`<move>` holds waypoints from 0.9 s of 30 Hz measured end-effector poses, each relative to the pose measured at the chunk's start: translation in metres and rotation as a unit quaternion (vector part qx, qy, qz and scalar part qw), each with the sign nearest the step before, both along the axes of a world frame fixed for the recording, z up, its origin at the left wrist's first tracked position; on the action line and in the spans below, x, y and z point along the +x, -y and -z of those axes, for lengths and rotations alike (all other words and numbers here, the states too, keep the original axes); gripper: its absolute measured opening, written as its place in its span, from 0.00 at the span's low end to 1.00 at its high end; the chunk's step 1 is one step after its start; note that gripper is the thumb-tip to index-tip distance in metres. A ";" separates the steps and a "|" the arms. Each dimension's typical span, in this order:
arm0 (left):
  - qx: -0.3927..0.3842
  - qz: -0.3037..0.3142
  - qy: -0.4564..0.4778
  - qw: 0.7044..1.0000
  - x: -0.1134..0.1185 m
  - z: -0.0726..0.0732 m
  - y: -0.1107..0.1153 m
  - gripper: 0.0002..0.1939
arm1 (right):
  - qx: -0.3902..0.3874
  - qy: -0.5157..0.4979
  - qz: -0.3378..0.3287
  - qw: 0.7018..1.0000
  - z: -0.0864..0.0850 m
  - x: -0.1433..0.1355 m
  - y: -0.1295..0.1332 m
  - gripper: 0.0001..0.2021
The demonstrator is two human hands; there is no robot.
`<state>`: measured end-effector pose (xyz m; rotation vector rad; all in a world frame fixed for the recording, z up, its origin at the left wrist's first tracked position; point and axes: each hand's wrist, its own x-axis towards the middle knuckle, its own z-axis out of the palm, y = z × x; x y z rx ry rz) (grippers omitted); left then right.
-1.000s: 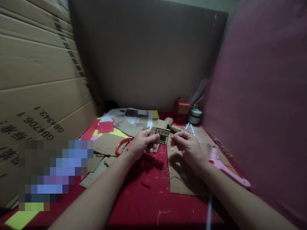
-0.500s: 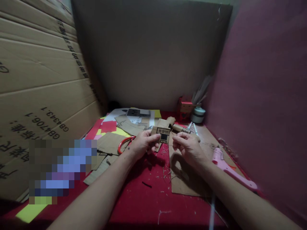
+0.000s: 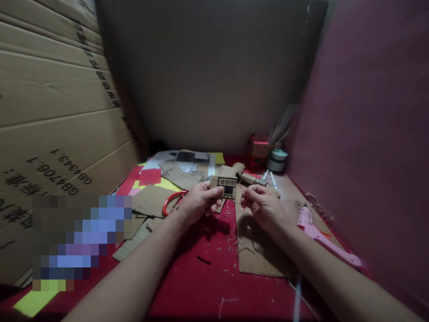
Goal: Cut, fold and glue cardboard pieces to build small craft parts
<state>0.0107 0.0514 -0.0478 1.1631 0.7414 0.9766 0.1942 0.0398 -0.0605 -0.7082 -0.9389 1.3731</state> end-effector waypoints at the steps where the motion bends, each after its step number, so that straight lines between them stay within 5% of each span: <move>1: 0.001 0.000 0.001 1.000 0.000 0.000 -0.001 0.11 | -0.005 -0.001 0.002 1.000 0.000 0.000 0.000 0.09; 12: 0.000 -0.008 -0.002 1.000 -0.001 -0.001 0.001 0.11 | -0.024 0.004 -0.079 0.997 -0.008 -0.001 0.007 0.06; 21: -0.005 0.003 0.011 1.000 0.000 -0.001 0.001 0.11 | -0.005 0.036 -0.068 0.997 -0.008 -0.005 0.014 0.08; 27: -0.018 0.029 0.005 0.999 0.001 -0.003 0.005 0.10 | 0.039 0.061 -0.095 0.993 -0.013 -0.005 0.016 0.19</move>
